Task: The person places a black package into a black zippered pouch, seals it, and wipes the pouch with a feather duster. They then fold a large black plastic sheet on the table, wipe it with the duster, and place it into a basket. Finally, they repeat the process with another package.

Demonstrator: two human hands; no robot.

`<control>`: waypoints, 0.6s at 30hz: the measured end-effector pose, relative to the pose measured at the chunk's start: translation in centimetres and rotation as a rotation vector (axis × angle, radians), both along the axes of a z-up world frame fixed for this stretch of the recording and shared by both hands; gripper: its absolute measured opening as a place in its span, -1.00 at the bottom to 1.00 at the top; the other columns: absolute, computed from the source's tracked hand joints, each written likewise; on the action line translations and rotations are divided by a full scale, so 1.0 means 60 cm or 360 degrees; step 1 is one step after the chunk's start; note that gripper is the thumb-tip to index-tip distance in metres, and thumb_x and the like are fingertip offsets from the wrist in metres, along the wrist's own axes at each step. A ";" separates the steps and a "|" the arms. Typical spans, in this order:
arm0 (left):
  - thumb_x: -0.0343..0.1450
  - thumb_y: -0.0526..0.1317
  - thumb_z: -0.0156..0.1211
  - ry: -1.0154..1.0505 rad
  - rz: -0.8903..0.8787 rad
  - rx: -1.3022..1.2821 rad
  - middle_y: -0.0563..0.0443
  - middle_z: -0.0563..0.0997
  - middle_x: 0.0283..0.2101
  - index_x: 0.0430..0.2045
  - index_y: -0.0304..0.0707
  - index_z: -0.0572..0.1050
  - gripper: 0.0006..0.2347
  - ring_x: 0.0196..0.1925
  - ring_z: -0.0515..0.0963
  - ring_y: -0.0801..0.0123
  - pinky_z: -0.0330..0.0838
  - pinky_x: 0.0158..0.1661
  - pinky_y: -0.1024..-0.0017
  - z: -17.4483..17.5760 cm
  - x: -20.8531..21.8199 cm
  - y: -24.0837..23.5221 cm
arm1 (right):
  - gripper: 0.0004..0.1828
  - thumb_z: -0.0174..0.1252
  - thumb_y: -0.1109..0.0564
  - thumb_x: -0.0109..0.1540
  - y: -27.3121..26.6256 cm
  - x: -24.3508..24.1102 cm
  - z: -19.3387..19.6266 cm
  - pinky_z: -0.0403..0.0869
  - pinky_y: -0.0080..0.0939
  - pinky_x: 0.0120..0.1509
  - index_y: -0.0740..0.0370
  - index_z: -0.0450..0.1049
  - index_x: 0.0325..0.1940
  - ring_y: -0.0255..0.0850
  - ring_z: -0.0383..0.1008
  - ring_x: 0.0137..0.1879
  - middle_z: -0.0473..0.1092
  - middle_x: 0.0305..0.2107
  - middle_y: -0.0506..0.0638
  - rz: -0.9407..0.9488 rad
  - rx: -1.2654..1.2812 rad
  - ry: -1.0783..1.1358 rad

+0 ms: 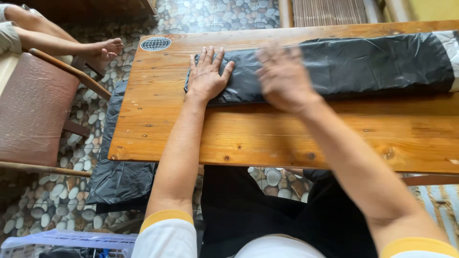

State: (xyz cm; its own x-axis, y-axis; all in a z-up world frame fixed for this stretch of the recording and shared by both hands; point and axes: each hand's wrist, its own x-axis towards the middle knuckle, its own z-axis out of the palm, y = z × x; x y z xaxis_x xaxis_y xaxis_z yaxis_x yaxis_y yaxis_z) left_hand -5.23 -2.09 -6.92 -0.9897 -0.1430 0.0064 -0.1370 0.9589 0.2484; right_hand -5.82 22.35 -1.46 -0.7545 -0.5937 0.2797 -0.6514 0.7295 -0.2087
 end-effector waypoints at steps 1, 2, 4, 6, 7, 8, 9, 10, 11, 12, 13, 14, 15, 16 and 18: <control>0.47 0.30 -0.48 0.0004 0.0010 0.0012 -0.08 -0.05 0.56 0.48 0.04 0.03 -0.33 0.60 -0.20 0.19 -0.52 0.44 -0.06 -0.001 -0.001 0.000 | -0.47 -0.36 0.03 0.40 -0.041 0.012 -0.005 -0.29 0.16 0.58 0.13 0.17 0.45 -0.02 -0.12 0.58 0.06 0.46 0.02 0.0070 0.0157 -0.0107; 0.47 0.29 -0.47 0.0008 0.0020 0.0025 -0.08 -0.04 0.56 0.47 0.04 0.05 -0.33 0.60 -0.19 0.19 -0.53 0.44 -0.05 -0.003 -0.003 -0.001 | -0.36 -0.46 -0.14 0.44 -0.082 0.024 -0.010 -0.44 0.15 0.64 0.04 -0.11 0.60 -0.07 -0.40 0.66 -0.18 0.55 -0.06 0.0139 0.0314 -0.0215; 0.51 0.20 -0.45 0.0089 0.0003 -0.0049 -0.09 0.01 0.55 0.47 0.08 0.06 -0.41 0.59 -0.13 0.17 -0.47 0.43 -0.09 -0.038 -0.022 -0.018 | -0.38 -0.39 -0.12 0.44 -0.118 -0.010 -0.088 -0.37 0.24 0.62 0.06 0.03 0.57 -0.01 -0.28 0.64 -0.05 0.52 -0.02 0.0196 0.0155 -0.0018; 0.54 0.11 -0.44 0.0166 -0.0013 -0.0108 -0.09 0.06 0.54 0.47 0.12 0.07 -0.47 0.59 -0.07 0.15 -0.41 0.42 -0.13 -0.051 -0.029 -0.025 | -0.39 -0.33 -0.11 0.44 -0.137 -0.025 -0.130 -0.30 0.33 0.60 0.08 0.16 0.55 0.05 -0.17 0.63 0.08 0.49 0.03 0.0251 0.0009 0.0174; 0.54 0.07 -0.47 0.0168 0.0004 0.0010 -0.07 0.06 0.55 0.48 0.02 0.02 -0.46 0.59 -0.08 0.19 -0.43 0.44 -0.07 -0.046 -0.028 -0.024 | -0.37 -0.35 -0.11 0.43 -0.139 -0.025 -0.133 -0.28 0.29 0.61 0.07 0.10 0.57 0.04 -0.17 0.63 0.05 0.50 -0.01 0.0225 0.0082 0.0112; 0.54 0.02 -0.49 0.0170 0.0021 0.0129 -0.04 0.06 0.55 0.49 -0.09 -0.04 -0.46 0.60 -0.09 0.23 -0.45 0.45 -0.01 -0.041 -0.025 -0.022 | -0.35 -0.38 -0.11 0.42 -0.140 -0.024 -0.136 -0.25 0.25 0.61 0.05 0.03 0.60 0.04 -0.18 0.63 0.01 0.51 -0.04 0.0198 0.0155 0.0050; 0.54 0.02 -0.49 0.0162 0.0030 0.0132 -0.04 0.06 0.55 0.49 -0.09 -0.04 -0.46 0.60 -0.09 0.23 -0.45 0.45 -0.01 -0.059 -0.032 -0.032 | -0.35 -0.38 -0.11 0.42 -0.141 -0.025 -0.140 -0.25 0.25 0.61 0.05 0.03 0.60 0.04 -0.18 0.63 0.01 0.51 -0.04 0.0206 0.0158 0.0041; 0.57 0.05 -0.37 0.0350 0.0028 0.0092 -0.13 0.06 0.55 0.48 -0.17 -0.02 -0.45 0.60 -0.05 0.17 -0.38 0.46 -0.05 -0.075 -0.039 -0.040 | -0.35 -0.39 -0.13 0.42 -0.141 -0.026 -0.144 -0.24 0.22 0.61 0.02 0.05 0.59 0.00 -0.18 0.63 0.02 0.51 -0.07 0.0183 0.0172 0.0030; 0.59 0.07 -0.25 0.0549 0.0018 0.0043 -0.22 0.07 0.54 0.47 -0.26 0.00 -0.43 0.59 -0.02 0.12 -0.32 0.46 -0.10 -0.086 -0.050 -0.050 | -0.35 -0.40 -0.15 0.42 -0.141 -0.030 -0.143 -0.24 0.20 0.61 -0.01 0.07 0.59 -0.03 -0.17 0.63 0.02 0.51 -0.09 0.0153 0.0177 0.0031; 0.59 0.07 -0.25 0.0551 0.0020 0.0037 -0.22 0.07 0.54 0.47 -0.26 0.00 -0.43 0.59 -0.02 0.12 -0.32 0.46 -0.10 -0.048 -0.019 -0.038 | -0.35 -0.40 -0.15 0.42 -0.142 -0.027 -0.141 -0.24 0.20 0.61 -0.01 0.07 0.59 -0.03 -0.17 0.63 0.02 0.51 -0.09 0.0156 0.0172 0.0033; 0.56 0.09 -0.15 0.0482 0.0196 0.0081 -0.17 0.09 0.52 0.41 -0.22 0.11 -0.45 0.56 0.05 0.13 -0.12 0.44 0.00 -0.008 0.011 -0.025 | -0.35 -0.41 -0.15 0.42 -0.141 -0.025 -0.138 -0.24 0.20 0.60 0.00 0.06 0.59 -0.02 -0.18 0.63 0.01 0.52 -0.08 0.0161 0.0181 0.0010; 0.53 0.11 -0.06 0.0410 0.0369 0.0127 -0.13 0.12 0.51 0.35 -0.18 0.23 -0.47 0.52 0.12 0.14 0.08 0.42 0.11 0.031 0.041 -0.010 | -0.35 -0.42 -0.15 0.43 -0.140 -0.023 -0.135 -0.23 0.21 0.60 0.01 0.05 0.59 0.00 -0.19 0.64 -0.01 0.52 -0.07 0.0166 0.0189 -0.0014; 0.53 0.11 -0.06 0.0416 0.0373 0.0122 -0.13 0.12 0.51 0.35 -0.18 0.23 -0.47 0.52 0.12 0.14 0.08 0.42 0.11 0.012 0.042 -0.035 | -0.35 -0.42 -0.15 0.43 -0.140 -0.022 -0.140 -0.23 0.21 0.60 0.01 0.05 0.59 0.00 -0.19 0.64 -0.01 0.52 -0.07 0.0170 0.0184 -0.0007; 0.46 0.25 -0.04 0.0365 0.0532 0.0033 -0.15 0.30 0.34 0.27 -0.15 0.33 -0.41 0.41 0.29 0.03 0.22 0.31 0.02 -0.008 0.042 -0.059 | -0.39 -0.34 -0.12 0.43 -0.139 -0.022 -0.145 -0.15 0.26 0.60 0.02 0.16 0.56 0.02 -0.11 0.62 0.08 0.49 -0.04 0.0162 0.0114 0.0073; 0.40 0.40 -0.01 0.0305 0.0690 -0.0064 -0.18 0.48 0.18 0.20 -0.12 0.42 -0.33 0.29 0.45 -0.10 0.35 0.20 -0.08 -0.019 0.064 -0.081 | -0.42 -0.26 -0.09 0.44 -0.136 -0.019 -0.154 -0.07 0.30 0.60 0.02 0.27 0.52 0.05 -0.04 0.61 0.18 0.47 -0.01 0.0154 0.0039 0.0141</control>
